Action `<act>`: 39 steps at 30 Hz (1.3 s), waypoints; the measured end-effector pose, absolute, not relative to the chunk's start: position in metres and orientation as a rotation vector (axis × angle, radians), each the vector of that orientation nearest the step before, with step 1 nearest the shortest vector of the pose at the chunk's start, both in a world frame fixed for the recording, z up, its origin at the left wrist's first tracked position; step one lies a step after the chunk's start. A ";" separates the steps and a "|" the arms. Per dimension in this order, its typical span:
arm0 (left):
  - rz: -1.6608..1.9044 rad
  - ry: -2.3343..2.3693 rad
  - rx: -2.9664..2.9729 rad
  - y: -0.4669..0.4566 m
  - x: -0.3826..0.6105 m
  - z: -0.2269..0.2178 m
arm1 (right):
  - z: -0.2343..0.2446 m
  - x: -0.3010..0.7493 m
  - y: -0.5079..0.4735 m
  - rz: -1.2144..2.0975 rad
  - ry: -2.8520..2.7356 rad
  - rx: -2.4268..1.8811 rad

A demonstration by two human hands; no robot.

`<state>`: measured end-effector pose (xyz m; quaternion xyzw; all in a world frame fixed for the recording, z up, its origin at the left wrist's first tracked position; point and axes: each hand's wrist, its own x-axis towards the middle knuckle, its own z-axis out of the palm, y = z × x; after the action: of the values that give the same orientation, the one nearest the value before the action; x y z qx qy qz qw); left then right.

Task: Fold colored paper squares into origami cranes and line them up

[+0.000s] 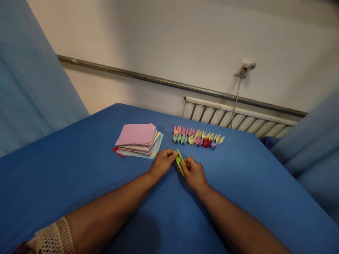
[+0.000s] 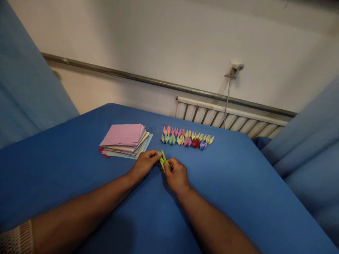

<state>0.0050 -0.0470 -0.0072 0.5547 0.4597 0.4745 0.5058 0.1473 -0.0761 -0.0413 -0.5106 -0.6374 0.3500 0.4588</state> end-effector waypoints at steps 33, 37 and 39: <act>1.201 1.057 1.140 -0.054 0.004 0.007 | -0.028 0.141 -0.075 1.558 -1.102 -0.913; 1.170 1.022 1.079 -0.055 0.004 0.007 | -0.029 0.139 -0.075 1.553 -1.111 -0.921; 1.154 0.970 1.045 -0.055 0.004 0.008 | -0.030 0.139 -0.074 1.532 -1.089 -0.935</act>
<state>0.0036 -0.0546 0.0078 0.4521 0.4196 0.4994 0.6084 0.1389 -0.0738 -0.0297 -0.3861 -0.4497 0.6329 0.4981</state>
